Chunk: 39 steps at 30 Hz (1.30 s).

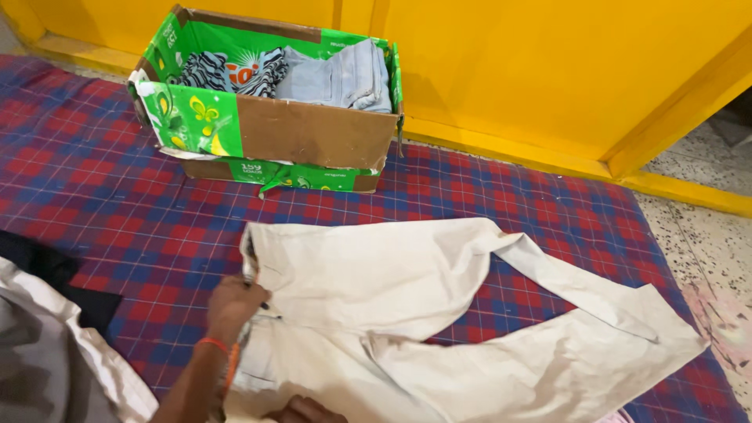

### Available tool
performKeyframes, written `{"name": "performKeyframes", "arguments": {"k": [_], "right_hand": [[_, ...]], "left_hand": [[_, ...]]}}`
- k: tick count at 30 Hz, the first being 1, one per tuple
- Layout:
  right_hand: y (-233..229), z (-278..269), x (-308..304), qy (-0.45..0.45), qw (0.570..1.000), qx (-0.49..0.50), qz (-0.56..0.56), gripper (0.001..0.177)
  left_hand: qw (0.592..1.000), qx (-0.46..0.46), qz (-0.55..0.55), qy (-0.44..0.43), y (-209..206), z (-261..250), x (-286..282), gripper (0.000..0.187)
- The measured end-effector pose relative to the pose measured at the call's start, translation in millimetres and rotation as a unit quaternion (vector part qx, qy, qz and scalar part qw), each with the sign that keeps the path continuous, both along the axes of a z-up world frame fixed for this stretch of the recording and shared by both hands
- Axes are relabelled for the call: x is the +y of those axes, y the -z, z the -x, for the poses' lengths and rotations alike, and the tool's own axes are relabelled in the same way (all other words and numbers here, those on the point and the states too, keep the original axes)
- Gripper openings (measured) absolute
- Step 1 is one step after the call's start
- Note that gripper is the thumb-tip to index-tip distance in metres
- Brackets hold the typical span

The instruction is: The person folds a pair of light-colored trousers on a checkered mat. They smooth the fabric, fold the legs together, and then fold the garment in half lengthwise before rolling it into a compact bundle.

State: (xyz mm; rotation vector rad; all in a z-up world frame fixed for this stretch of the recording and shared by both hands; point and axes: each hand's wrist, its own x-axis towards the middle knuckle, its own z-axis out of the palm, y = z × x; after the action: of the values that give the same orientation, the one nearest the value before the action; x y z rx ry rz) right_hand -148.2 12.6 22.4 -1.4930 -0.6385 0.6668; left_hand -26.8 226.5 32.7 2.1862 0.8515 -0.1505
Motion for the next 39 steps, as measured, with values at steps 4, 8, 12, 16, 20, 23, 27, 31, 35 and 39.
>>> {"name": "performKeyframes", "arguments": {"k": [4,8,12,16,20,23,27,31,35,39], "right_hand": [[1,12,16,-0.005,1.000,-0.003,-0.020,0.029],[-6,20,35,-0.007,0.999,-0.018,-0.038,0.027],[-16,15,19,-0.011,0.998,-0.027,-0.048,0.026],[-18,2,-8,0.002,0.998,-0.040,-0.053,0.026],[-8,9,6,0.020,0.996,-0.057,-0.064,0.026],[6,5,-3,0.070,0.990,-0.101,-0.070,0.026],[21,-37,-90,0.199,0.968,-0.044,0.144,0.015],[16,-59,-187,0.307,0.884,-0.254,0.246,0.018],[-6,-59,-224,0.341,0.829,-0.196,0.399,0.009],[-18,-52,-215,0.352,0.778,-0.277,0.440,0.025]], "left_hand": [[1.000,-0.024,-0.004,0.000,-11,13,58,0.042],[0.999,-0.008,-0.035,0.038,-33,26,120,0.045],[0.984,0.081,-0.134,0.085,-66,46,153,0.056],[0.915,0.159,-0.341,0.145,-88,62,140,0.088],[0.933,0.001,-0.311,0.180,-73,47,83,0.060],[0.948,-0.020,-0.140,0.285,-48,24,14,0.013],[0.905,0.034,-0.049,0.420,-27,33,-84,0.026],[0.911,0.086,-0.146,0.377,-32,56,-131,0.064],[0.933,0.046,-0.152,0.324,-43,79,-140,0.049],[0.931,0.000,-0.179,0.319,-48,100,-152,0.039]]}}
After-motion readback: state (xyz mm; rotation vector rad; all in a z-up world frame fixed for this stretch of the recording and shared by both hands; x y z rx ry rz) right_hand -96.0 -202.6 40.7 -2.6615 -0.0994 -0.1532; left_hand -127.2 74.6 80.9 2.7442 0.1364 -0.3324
